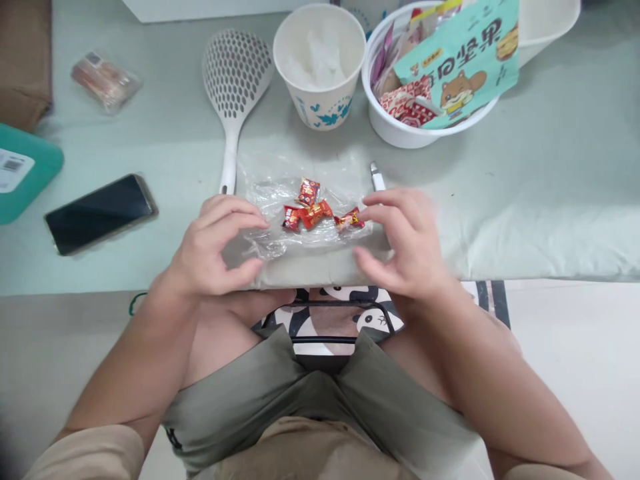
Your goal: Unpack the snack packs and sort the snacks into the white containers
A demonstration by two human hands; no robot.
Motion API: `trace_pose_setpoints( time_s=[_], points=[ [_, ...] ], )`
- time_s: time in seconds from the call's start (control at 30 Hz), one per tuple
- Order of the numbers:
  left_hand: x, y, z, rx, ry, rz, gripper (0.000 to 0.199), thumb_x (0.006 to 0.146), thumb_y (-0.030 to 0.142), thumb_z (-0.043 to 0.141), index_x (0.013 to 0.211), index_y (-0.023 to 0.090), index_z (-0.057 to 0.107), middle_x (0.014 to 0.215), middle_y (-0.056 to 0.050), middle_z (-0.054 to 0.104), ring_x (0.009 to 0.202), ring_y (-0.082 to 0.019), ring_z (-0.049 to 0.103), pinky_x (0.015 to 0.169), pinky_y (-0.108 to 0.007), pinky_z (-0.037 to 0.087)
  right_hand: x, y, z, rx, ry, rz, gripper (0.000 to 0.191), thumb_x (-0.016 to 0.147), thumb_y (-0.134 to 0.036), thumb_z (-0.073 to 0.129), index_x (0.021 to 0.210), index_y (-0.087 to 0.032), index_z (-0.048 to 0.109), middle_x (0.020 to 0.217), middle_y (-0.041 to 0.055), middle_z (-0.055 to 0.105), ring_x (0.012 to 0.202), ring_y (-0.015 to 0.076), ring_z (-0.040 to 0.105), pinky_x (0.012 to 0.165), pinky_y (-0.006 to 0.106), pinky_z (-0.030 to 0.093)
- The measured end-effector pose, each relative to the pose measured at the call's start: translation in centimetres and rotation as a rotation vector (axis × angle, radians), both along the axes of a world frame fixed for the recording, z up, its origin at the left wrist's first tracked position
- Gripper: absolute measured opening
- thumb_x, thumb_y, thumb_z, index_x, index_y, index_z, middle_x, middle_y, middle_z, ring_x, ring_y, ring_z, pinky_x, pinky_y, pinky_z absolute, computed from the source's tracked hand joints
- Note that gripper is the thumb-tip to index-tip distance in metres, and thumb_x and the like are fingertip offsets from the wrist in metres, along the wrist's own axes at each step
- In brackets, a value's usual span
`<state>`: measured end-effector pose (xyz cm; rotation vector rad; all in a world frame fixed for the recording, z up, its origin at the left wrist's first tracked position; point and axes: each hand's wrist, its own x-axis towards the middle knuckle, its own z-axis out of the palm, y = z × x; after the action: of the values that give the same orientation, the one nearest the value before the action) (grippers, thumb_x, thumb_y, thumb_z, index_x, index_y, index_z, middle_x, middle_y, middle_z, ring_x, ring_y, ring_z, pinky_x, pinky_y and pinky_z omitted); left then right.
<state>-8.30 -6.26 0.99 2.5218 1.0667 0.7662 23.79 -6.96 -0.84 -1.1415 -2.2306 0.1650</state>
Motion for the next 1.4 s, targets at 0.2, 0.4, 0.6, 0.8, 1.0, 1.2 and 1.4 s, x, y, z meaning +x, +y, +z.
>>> trace_pose_setpoints(
  time_s=[0.2, 0.4, 0.6, 0.8, 1.0, 1.2, 1.4],
  points=[
    [1.4, -0.6, -0.4, 0.04, 0.085, -0.074, 0.012, 0.091, 0.013, 0.06, 0.097, 0.02, 0.068, 0.091, -0.003, 0.075, 0.086, -0.018, 0.068, 0.081, -0.035, 0.052, -2.2, -0.6, -0.3, 0.011, -0.06, 0.058, 0.028, 0.093, -0.015, 0.061, 0.119, -0.022, 0.061, 0.083, 0.0018, 0.074, 0.09, 0.0238, 0.071, 0.083, 0.039, 0.049],
    [1.0, -0.8, 0.0, -0.082, 0.015, -0.115, 0.017, 0.083, 0.006, 0.056, 0.076, 0.019, 0.062, 0.073, 0.0, 0.065, 0.067, -0.013, 0.055, 0.065, -0.03, 0.045, -1.1, -0.7, 0.3, 0.033, -0.101, 0.174, 0.019, 0.09, -0.005, 0.062, 0.095, -0.022, 0.063, 0.073, -0.001, 0.067, 0.068, 0.0159, 0.063, 0.068, 0.032, 0.047],
    [1.0, -0.8, 0.1, -0.148, 0.043, -0.124, 0.016, 0.074, 0.006, 0.055, 0.068, 0.021, 0.056, 0.063, 0.002, 0.059, 0.064, -0.014, 0.053, 0.067, -0.034, 0.042, -0.9, -2.2, 0.5, -0.07, -0.059, 0.174, 0.025, 0.094, -0.006, 0.06, 0.111, -0.025, 0.064, 0.1, 0.0048, 0.075, 0.085, 0.0172, 0.07, 0.073, 0.03, 0.053],
    [0.4, -0.6, 0.0, -0.155, 0.111, -0.141, 0.019, 0.078, 0.009, 0.055, 0.064, 0.021, 0.053, 0.06, 0.002, 0.054, 0.062, -0.014, 0.049, 0.064, -0.035, 0.038, -0.7, -2.4, 0.9, -0.175, -0.056, 0.345, 0.018, 0.095, -0.006, 0.06, 0.105, -0.021, 0.063, 0.086, 0.0024, 0.077, 0.075, 0.0154, 0.07, 0.069, 0.031, 0.049],
    [-0.1, -0.4, 0.9, -0.181, 0.189, -0.177, 0.013, 0.081, 0.027, 0.065, 0.071, 0.021, 0.06, 0.069, 0.0, 0.064, 0.076, -0.019, 0.059, 0.071, -0.038, 0.038, -0.8, -2.1, 1.6, -0.182, 0.014, 0.36, 0.018, 0.092, -0.009, 0.059, 0.104, -0.021, 0.062, 0.073, -0.0009, 0.07, 0.061, 0.0138, 0.061, 0.06, 0.03, 0.045],
    [2.0, 1.0, 0.9, -0.005, -0.037, 0.092, 0.015, 0.093, 0.022, 0.058, 0.083, 0.019, 0.068, 0.081, -0.004, 0.071, 0.077, -0.018, 0.062, 0.075, -0.036, 0.05, -2.1, -0.2, 1.3, -0.045, -0.125, -0.146, 0.018, 0.091, -0.026, 0.068, 0.108, -0.026, 0.073, 0.136, 0.0154, 0.065, 0.123, 0.0374, 0.061, 0.093, 0.051, 0.048],
    [5.3, 3.1, -1.2, -0.087, 0.101, 0.258, 0.035, 0.093, 0.019, 0.057, 0.124, 0.015, 0.072, 0.133, -0.013, 0.071, 0.127, -0.031, 0.065, 0.111, -0.047, 0.052, -4.5, 1.9, -0.7, -0.06, -0.124, -0.296, 0.026, 0.095, -0.032, 0.059, 0.116, -0.025, 0.072, 0.11, 0.0123, 0.074, 0.126, 0.0397, 0.059, 0.101, 0.058, 0.04]
  ],
)
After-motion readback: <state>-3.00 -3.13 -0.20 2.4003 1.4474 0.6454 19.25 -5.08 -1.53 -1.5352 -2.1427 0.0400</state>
